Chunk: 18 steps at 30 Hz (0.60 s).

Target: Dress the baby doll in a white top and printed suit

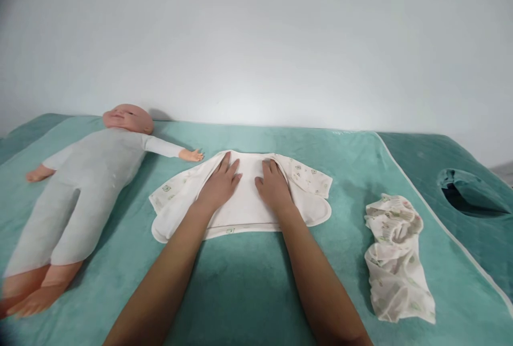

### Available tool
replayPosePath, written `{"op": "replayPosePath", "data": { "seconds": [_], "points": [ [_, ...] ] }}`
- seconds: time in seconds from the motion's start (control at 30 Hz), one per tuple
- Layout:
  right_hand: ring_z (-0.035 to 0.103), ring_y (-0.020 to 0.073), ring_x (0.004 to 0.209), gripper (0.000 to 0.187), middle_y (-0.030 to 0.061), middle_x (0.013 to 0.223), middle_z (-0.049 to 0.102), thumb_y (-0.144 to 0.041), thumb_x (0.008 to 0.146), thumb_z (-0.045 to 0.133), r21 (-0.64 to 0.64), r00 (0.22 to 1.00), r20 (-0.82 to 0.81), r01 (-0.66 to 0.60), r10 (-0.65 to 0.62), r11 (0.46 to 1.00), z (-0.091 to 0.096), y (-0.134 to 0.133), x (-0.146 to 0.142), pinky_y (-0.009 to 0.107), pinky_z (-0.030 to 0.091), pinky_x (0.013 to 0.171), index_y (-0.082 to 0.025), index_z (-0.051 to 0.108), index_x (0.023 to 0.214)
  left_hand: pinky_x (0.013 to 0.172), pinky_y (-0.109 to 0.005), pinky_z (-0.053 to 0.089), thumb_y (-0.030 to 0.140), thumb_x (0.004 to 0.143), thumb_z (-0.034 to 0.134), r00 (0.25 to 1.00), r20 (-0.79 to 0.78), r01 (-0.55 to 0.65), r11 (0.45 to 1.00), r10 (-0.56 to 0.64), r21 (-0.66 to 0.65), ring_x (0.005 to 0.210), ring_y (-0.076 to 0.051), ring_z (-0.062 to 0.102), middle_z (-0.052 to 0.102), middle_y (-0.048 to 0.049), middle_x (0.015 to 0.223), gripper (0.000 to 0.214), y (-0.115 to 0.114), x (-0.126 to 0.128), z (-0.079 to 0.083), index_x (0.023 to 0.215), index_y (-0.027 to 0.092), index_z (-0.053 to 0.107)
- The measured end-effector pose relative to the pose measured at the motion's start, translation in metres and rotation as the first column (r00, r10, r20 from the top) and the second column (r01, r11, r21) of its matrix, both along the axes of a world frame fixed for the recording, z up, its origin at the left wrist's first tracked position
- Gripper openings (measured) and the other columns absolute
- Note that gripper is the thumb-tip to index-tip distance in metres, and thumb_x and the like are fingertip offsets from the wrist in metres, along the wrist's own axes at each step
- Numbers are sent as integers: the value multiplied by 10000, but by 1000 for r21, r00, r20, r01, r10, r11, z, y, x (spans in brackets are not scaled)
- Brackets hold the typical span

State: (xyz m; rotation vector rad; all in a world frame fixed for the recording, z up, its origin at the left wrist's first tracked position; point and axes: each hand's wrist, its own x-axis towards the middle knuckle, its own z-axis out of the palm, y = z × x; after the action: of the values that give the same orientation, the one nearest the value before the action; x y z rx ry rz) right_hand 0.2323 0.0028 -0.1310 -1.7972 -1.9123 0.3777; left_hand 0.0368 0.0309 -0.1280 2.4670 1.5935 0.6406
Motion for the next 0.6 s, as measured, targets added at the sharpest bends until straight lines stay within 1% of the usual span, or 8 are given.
{"op": "replayPosePath", "data": {
  "seconds": [0.1,0.23,0.3,0.37,0.47,0.53,0.6],
  "points": [
    [322,321,1482,559,190,1583,362,-298,944,480,13,998,56,-28,27,1000,3,-1,-1,471,322,1200,-105,442,1468,1212,-488,319,393,1006,420,997,-78,-14,1000,13,-20,1498,-350,314,180,-140,1679,559,-1,0,-2,1517,165,411],
    [320,327,1483,543,198,1570,404,-338,991,410,-14,978,192,-75,76,997,11,-6,-8,474,304,1199,-59,465,1454,1199,-442,344,395,1023,362,987,-160,-32,997,20,-70,1483,-320,350,225,-160,1663,558,-2,4,0,1516,139,416],
    [322,332,1483,558,209,1575,397,-350,1002,391,-6,966,248,-73,72,997,15,-10,-14,486,271,1208,-37,462,1459,1200,-424,340,392,1027,346,982,-187,-34,998,22,-61,1480,-313,357,236,-172,1657,562,-4,5,1,1514,122,419],
    [322,331,1486,552,211,1575,395,-352,1003,394,27,956,278,-107,96,994,15,-17,-21,504,229,1219,-39,480,1450,1196,-436,342,394,1023,349,976,-217,-48,998,37,-43,1483,-320,349,257,-178,1649,565,-10,7,2,1507,116,431],
    [311,321,1496,535,199,1574,403,-357,1003,411,43,936,292,-220,198,975,9,-37,-29,502,226,1217,-58,505,1438,1185,-513,337,395,1015,359,964,-258,-68,997,60,-22,1513,-327,286,316,-146,1632,539,-34,9,7,1492,166,463],
    [305,312,1500,531,186,1571,414,-357,1002,430,44,925,290,-270,247,962,2,-58,-30,495,251,1204,-80,499,1449,1193,-547,306,391,1011,367,962,-268,-63,998,60,-2,1529,-321,250,367,-126,1611,521,-61,7,11,1479,193,483],
    [308,304,1499,514,163,1565,433,-350,1002,444,65,923,283,-288,260,955,-5,-83,-27,505,257,1195,-122,497,1459,1207,-546,281,397,1004,387,965,-259,-45,999,50,23,1531,-314,248,411,-123,1587,516,-93,1,15,1467,198,500]
  ]
}}
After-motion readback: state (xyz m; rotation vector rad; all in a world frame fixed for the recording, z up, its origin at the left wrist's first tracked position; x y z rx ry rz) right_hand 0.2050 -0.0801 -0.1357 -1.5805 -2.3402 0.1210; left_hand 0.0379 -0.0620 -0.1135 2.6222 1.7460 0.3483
